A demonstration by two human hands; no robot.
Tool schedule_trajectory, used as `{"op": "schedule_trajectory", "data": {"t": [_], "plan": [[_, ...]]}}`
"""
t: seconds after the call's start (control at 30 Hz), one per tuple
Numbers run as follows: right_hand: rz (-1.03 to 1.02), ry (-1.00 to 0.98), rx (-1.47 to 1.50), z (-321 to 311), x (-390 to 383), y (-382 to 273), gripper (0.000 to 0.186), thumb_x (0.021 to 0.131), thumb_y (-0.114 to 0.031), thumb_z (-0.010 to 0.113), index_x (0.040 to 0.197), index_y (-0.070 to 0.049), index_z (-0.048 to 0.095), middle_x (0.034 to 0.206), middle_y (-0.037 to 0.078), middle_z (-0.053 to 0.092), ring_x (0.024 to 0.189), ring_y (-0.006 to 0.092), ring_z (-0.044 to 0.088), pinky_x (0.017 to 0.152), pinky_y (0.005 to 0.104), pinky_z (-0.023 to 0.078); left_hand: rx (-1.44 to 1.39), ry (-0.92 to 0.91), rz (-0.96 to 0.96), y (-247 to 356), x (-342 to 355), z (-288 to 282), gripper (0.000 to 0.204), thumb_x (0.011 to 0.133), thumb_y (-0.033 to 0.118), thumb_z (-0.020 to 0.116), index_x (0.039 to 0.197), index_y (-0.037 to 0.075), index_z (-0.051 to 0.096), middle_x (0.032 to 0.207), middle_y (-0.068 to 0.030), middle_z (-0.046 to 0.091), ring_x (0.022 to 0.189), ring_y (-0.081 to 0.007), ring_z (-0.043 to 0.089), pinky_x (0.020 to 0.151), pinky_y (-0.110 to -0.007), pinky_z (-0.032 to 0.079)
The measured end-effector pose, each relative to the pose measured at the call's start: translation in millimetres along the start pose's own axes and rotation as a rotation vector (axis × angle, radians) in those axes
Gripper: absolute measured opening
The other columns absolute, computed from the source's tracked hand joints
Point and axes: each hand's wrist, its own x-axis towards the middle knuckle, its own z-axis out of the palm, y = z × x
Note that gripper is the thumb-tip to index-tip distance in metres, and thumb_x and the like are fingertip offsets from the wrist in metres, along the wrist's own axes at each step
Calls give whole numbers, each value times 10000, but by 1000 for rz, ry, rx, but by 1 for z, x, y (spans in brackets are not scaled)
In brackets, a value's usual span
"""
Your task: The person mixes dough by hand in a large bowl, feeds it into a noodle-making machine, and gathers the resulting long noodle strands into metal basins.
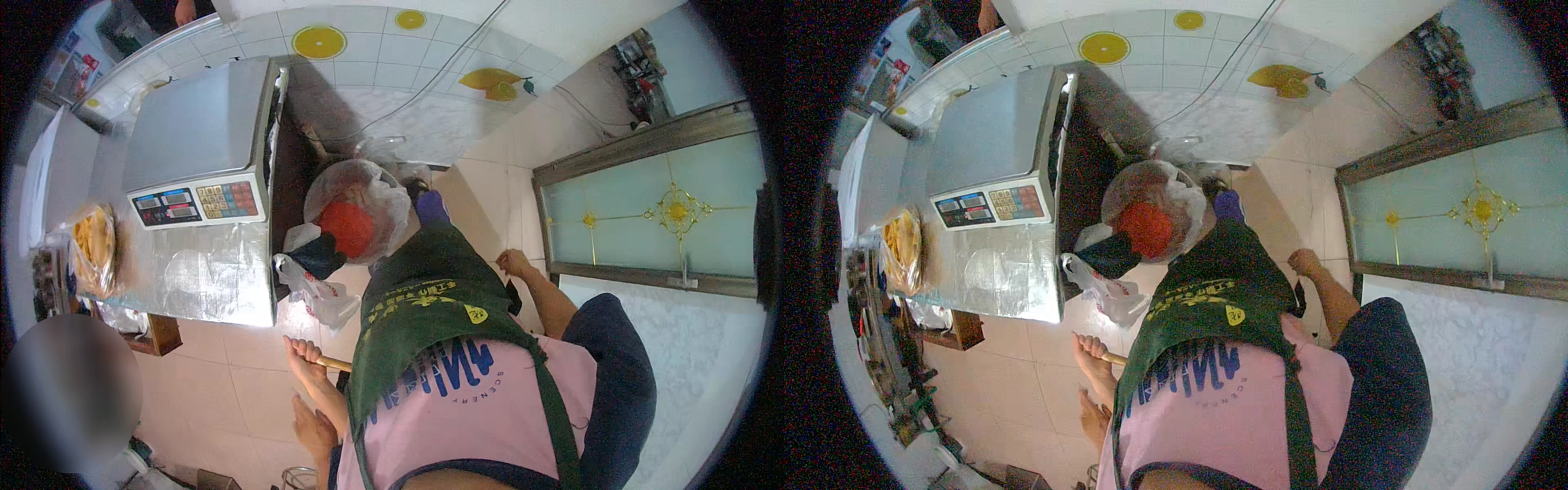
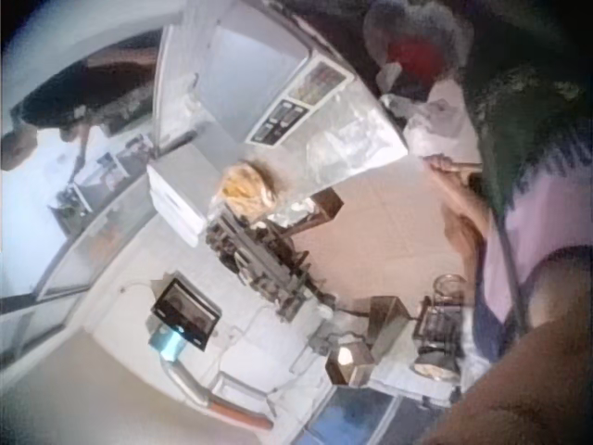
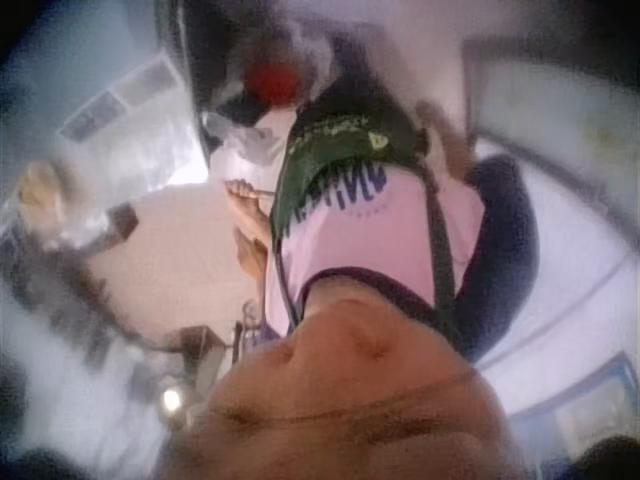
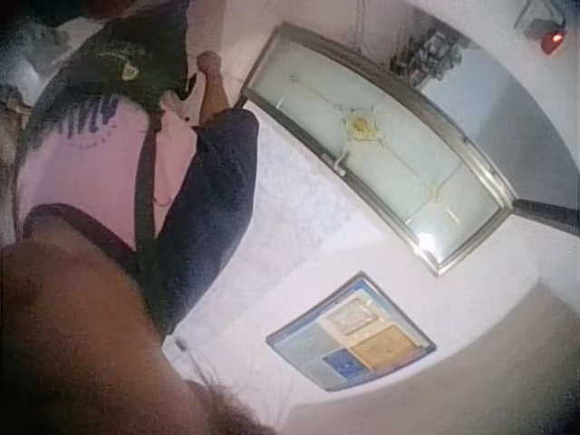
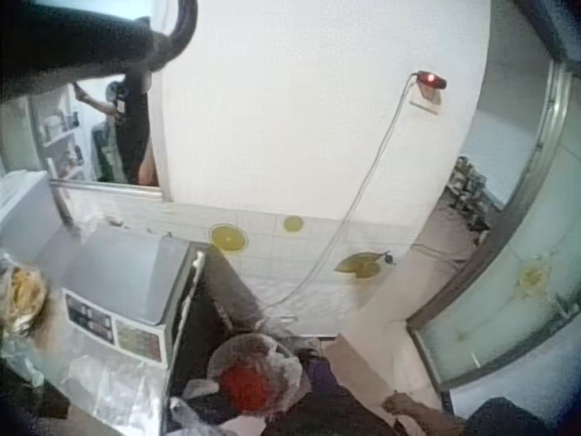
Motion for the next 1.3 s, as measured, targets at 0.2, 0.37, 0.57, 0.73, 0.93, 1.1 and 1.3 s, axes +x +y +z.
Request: {"op": "schedule_trajectory", "data": {"t": [0.2, 0.37, 0.57, 0.73, 0.93, 1.1, 1.3], "plan": [[-221, 76, -193, -42, 49, -49, 202, 846, -142, 584, 963, 2, 665, 781, 99, 677, 605, 165, 637, 543, 309, 524, 57, 77, 25, -24, -10, 22, 354, 955, 348, 497, 686, 137, 406, 547, 47, 325, 420, -58, 249, 342, -198, 226], [-287, 96, -170, -75, 81, -72, 197, 818, -197, 555, 910, -90, 691, 890, 140, 672, 792, 302, 640, 722, 403, 507, 32, 77, -1, -57, -19, 34, 336, 954, 320, 507, 694, 126, 419, 553, 36, 328, 433, -70, 267, 375, -212, 246], [-622, 68, -350, -115, 118, -127, 165, 814, -75, 622, 966, -33, 672, 779, 80, 675, 611, 152, 626, 557, 309, 522, -106, 115, 179, -71, -36, 40, 283, 948, 324, 518, 792, 88, 494, 627, 12, 402, 514, -82, 349, 448, -216, 316], [-734, -190, -257, -96, 160, -202, 66, 810, -131, 572, 809, -83, 617, 708, 41, 626, 644, 153, 569, 580, 324, 460, -306, 89, 432, -84, -63, 67, 259, 969, 295, 412, 894, 71, 518, 741, -38, 470, 660, -148, 444, 621, -298, 400], [-1010, -851, -220, -41, 22, -336, 294, 902, -205, 573, 1136, -26, 592, 993, 93, 651, 802, 169, 627, 717, 310, 494, -564, 113, 447, -133, -65, 136, 192, 926, 178, 450, 978, 12, 532, 865, -77, 530, 790, -202, 511, 792, -349, 440], [-1004, -1187, -518, 19, -80, -373, 315, 910, -223, 567, 1122, 8, 539, 866, 108, 657, 700, 221, 637, 626, 324, 489, -622, -27, 598, -148, -74, 125, 198, 901, 113, 460, 1015, -31, 534, 817, -72, 526, 763, -197, 514, 757, -334, 446], [-1464, -1025, -969, 129, -159, -391, 321, 925, -313, 499, 998, -3, 531, 783, 253, 611, 755, 451, 582, 618, 498, 446, -787, 399, 898, -133, -124, 28, 188, 878, 26, 455, 1046, -45, 502, 813, -63, 489, 743, -183, 480, 724, -324, 434]]}}
